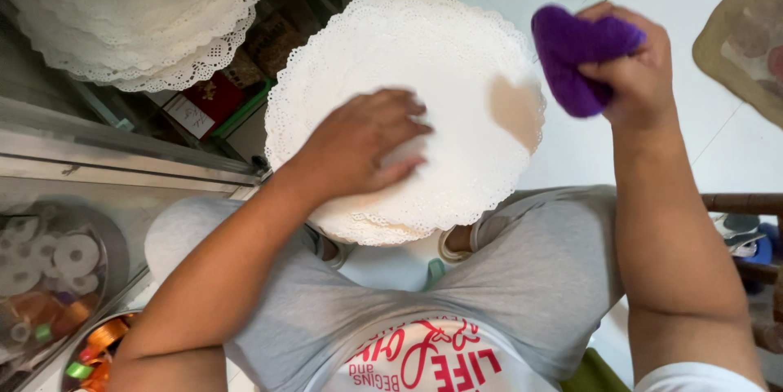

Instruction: The person wipes a stack of white decorative plates with a purple cloth while sitting cross-legged. They repeatedly take a plate from a glass cabinet, wipe its surface, and return it to the stack on their lap.

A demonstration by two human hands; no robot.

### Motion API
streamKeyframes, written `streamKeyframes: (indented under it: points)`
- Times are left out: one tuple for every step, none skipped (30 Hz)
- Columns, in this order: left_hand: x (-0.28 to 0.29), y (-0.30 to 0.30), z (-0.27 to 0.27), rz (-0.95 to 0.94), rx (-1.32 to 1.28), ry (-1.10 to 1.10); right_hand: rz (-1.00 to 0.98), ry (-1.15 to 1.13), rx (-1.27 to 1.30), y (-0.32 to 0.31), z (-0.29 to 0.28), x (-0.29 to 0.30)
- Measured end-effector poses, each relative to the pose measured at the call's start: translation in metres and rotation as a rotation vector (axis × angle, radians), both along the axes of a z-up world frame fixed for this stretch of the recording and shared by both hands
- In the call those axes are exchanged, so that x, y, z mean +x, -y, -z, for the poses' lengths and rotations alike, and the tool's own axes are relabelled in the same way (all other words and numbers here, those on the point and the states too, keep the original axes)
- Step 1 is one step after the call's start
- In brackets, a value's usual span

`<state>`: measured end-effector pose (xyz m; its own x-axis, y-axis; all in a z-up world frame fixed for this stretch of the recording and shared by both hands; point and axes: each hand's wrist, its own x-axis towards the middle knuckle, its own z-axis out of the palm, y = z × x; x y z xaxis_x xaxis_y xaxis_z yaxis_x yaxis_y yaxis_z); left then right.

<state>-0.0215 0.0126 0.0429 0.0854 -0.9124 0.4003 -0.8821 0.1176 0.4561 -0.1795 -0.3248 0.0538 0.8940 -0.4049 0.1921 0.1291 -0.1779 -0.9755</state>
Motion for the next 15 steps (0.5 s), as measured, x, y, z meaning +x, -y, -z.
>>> streamKeyframes:
  points:
    - [-0.006,0.0,-0.003,0.007,0.008,-0.003,0.007,-0.003,0.008,0.003,0.007,0.004]
    - [-0.012,0.001,-0.006,0.128,0.038,0.025,0.031,0.016,0.021,0.007,0.013,0.008]
    - [-0.019,0.001,-0.009,0.249,0.068,0.052,0.054,0.035,0.034,0.011,0.02,0.012]
    - [-0.022,-0.001,-0.008,0.25,0.071,0.046,0.055,0.03,0.038,0.01,0.021,0.013]
    - [-0.025,-0.003,-0.007,0.263,0.126,0.095,0.058,0.022,0.031,0.009,0.022,0.014]
    - [-0.028,-0.005,-0.006,0.276,0.179,0.145,0.059,0.015,0.022,0.009,0.022,0.017]
    - [-0.029,-0.006,-0.005,0.276,0.181,0.139,0.058,0.01,0.025,0.009,0.025,0.016]
    - [-0.028,-0.006,-0.006,0.286,0.199,0.159,0.048,0.013,0.024,0.01,0.026,0.017]
    - [-0.028,-0.006,-0.006,0.296,0.217,0.178,0.037,0.017,0.024,0.01,0.027,0.017]
    - [-0.028,-0.006,-0.005,0.294,0.217,0.176,0.035,0.015,0.024,0.009,0.026,0.017]
    - [-0.028,-0.006,-0.004,0.293,0.206,0.19,0.025,0.015,0.002,0.008,0.025,0.018]
    - [-0.028,-0.006,-0.003,0.291,0.196,0.204,0.014,0.014,-0.019,0.006,0.024,0.018]
    - [-0.028,-0.007,-0.002,0.289,0.196,0.203,0.012,0.013,-0.019,0.005,0.023,0.018]
    - [-0.027,-0.007,-0.002,0.292,0.18,0.159,0.005,0.01,-0.014,0.004,0.023,0.019]
    - [-0.027,-0.007,-0.001,0.295,0.163,0.116,-0.001,0.007,-0.008,0.003,0.022,0.019]
